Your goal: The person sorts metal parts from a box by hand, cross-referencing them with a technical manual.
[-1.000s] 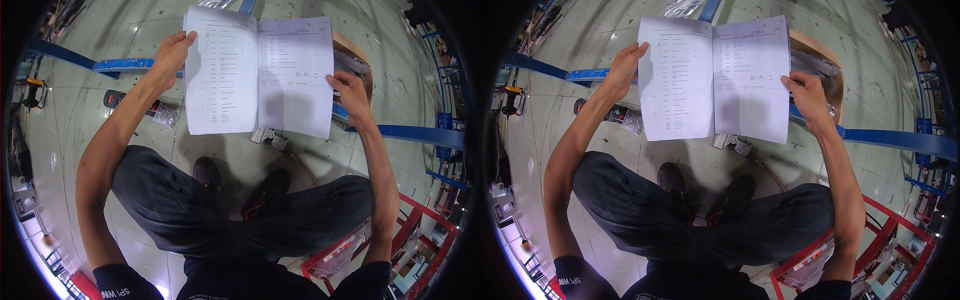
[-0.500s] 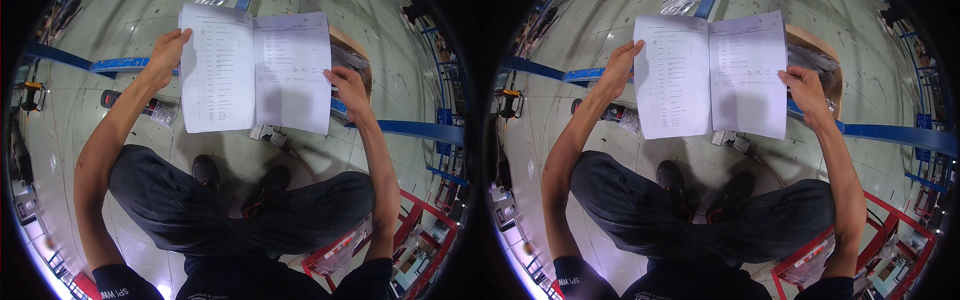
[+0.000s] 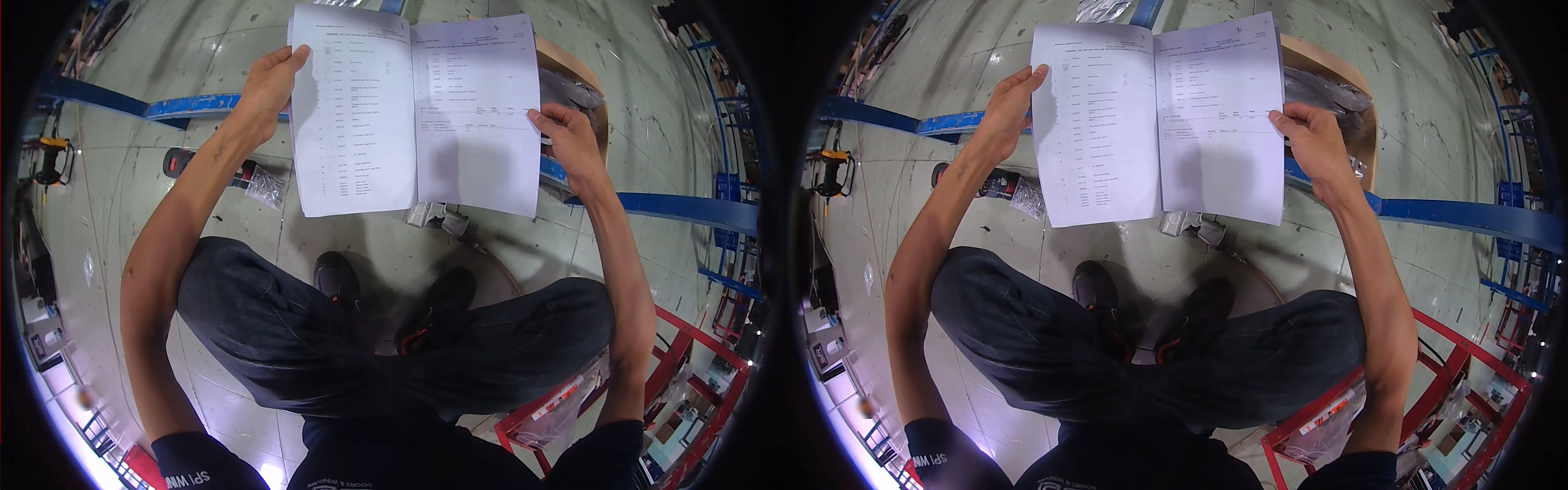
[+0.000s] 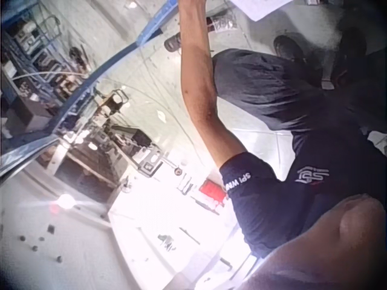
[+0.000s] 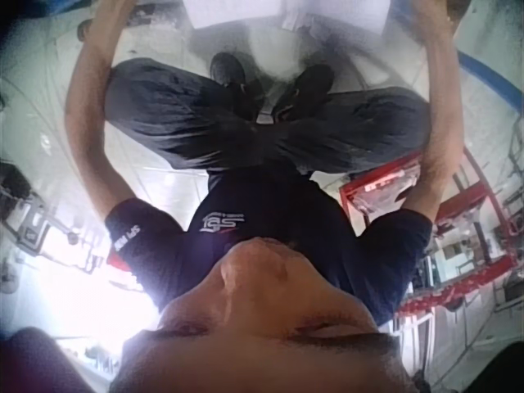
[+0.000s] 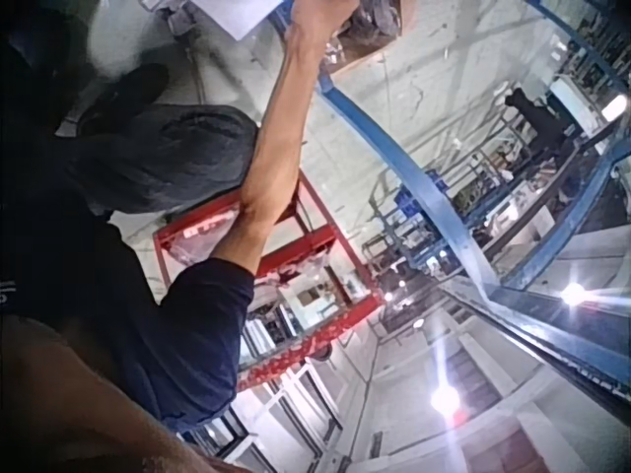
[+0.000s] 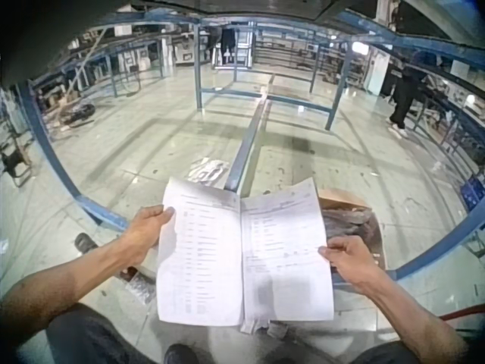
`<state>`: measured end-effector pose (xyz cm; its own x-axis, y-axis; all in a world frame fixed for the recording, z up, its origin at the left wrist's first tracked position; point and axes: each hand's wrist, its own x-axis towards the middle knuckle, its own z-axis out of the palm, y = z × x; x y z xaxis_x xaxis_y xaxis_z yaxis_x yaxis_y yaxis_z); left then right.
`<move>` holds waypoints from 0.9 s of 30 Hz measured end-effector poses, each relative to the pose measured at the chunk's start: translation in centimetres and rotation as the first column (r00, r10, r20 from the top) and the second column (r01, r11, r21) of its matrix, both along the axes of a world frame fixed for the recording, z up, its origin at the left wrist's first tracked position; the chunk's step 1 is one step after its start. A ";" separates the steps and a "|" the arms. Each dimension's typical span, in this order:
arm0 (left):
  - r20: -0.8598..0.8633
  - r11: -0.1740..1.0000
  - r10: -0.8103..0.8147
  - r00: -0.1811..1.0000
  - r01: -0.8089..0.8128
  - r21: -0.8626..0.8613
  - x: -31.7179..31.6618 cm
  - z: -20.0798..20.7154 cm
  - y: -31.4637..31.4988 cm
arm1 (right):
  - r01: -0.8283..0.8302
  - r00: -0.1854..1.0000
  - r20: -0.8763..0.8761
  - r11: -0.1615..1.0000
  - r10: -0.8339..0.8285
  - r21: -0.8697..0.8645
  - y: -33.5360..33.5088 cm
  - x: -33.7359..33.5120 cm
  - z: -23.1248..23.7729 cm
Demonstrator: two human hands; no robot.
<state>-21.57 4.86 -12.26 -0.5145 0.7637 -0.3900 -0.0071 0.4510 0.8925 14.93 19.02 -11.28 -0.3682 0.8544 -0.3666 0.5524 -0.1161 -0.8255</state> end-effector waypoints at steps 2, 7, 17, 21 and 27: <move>-0.016 1.000 0.013 1.000 -0.012 0.012 0.3 0.3 0.0 | 0.008 1.000 -0.003 1.000 -0.008 -0.011 -0.1 -0.1 0.2; -0.006 1.000 0.015 1.000 -0.015 0.019 0.5 0.5 0.1 | -0.007 1.000 -0.001 1.000 0.007 -0.001 0.1 0.2 -0.2; 0.527 0.968 -0.184 0.830 0.061 0.242 2.8 2.3 1.2 | -0.016 1.000 0.013 1.000 0.015 0.006 0.3 -0.1 -0.6; 0.183 0.884 -0.439 0.880 0.386 0.266 5.8 1.7 1.8 | -0.058 0.996 0.074 0.998 0.057 0.001 -0.2 -0.8 -1.0; -0.376 0.944 -0.267 0.887 0.319 0.083 0.8 -3.1 1.0 | 0.044 0.997 -0.053 0.996 -0.049 -0.081 -0.5 -0.4 -2.3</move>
